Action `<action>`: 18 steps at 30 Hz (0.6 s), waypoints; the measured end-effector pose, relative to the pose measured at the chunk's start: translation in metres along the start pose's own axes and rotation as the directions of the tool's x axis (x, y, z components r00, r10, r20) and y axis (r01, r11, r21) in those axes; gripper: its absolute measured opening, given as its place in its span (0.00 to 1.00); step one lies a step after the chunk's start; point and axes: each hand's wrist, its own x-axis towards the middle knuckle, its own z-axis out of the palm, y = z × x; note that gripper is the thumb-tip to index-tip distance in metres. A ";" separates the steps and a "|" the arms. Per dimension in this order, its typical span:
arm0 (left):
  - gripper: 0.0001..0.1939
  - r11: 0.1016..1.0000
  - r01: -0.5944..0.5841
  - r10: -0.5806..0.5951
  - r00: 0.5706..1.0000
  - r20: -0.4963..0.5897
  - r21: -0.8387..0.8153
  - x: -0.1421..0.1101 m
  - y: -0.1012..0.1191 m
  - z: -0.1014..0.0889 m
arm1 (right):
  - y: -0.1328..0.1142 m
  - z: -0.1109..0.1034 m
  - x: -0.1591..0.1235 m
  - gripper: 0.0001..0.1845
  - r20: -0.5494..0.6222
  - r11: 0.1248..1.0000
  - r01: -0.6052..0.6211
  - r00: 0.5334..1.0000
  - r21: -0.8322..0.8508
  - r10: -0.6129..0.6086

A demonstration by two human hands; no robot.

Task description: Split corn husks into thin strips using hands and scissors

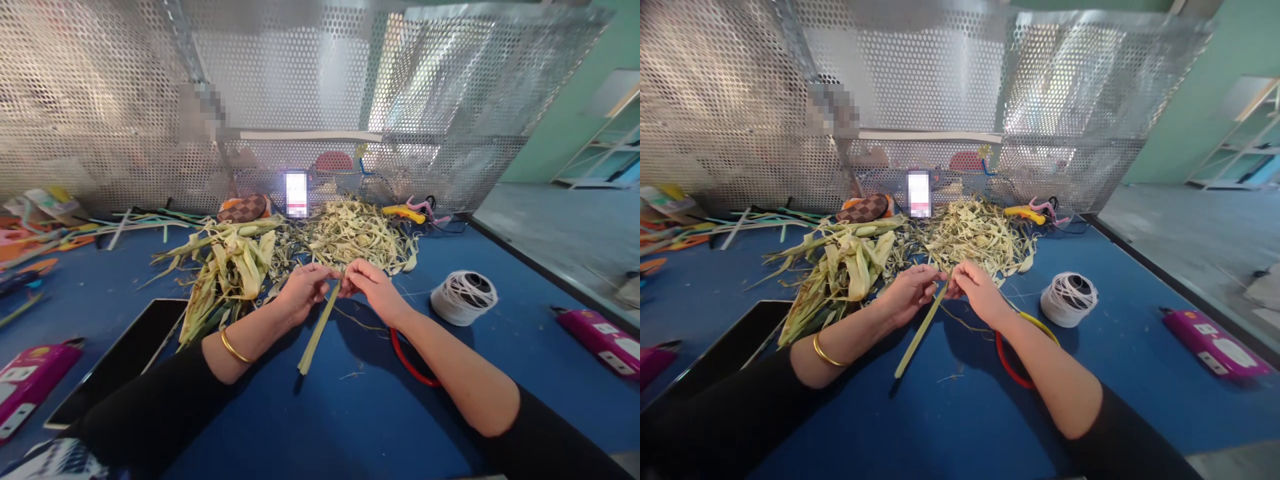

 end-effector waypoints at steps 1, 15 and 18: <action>0.08 1.000 0.012 -0.011 0.999 0.035 -0.019 0.000 0.000 0.001 | 0.001 0.000 0.000 0.07 0.012 1.000 0.008 1.000 -0.007 -0.008; 0.06 0.917 -0.099 0.123 0.992 -0.038 0.385 0.001 -0.004 0.001 | 0.007 0.002 -0.001 0.07 0.072 0.975 0.008 0.997 -0.222 0.008; 0.07 0.887 -0.163 0.197 0.980 -0.033 0.431 0.000 -0.004 0.000 | 0.006 0.007 -0.003 0.03 0.023 0.988 -0.079 0.996 -0.132 0.082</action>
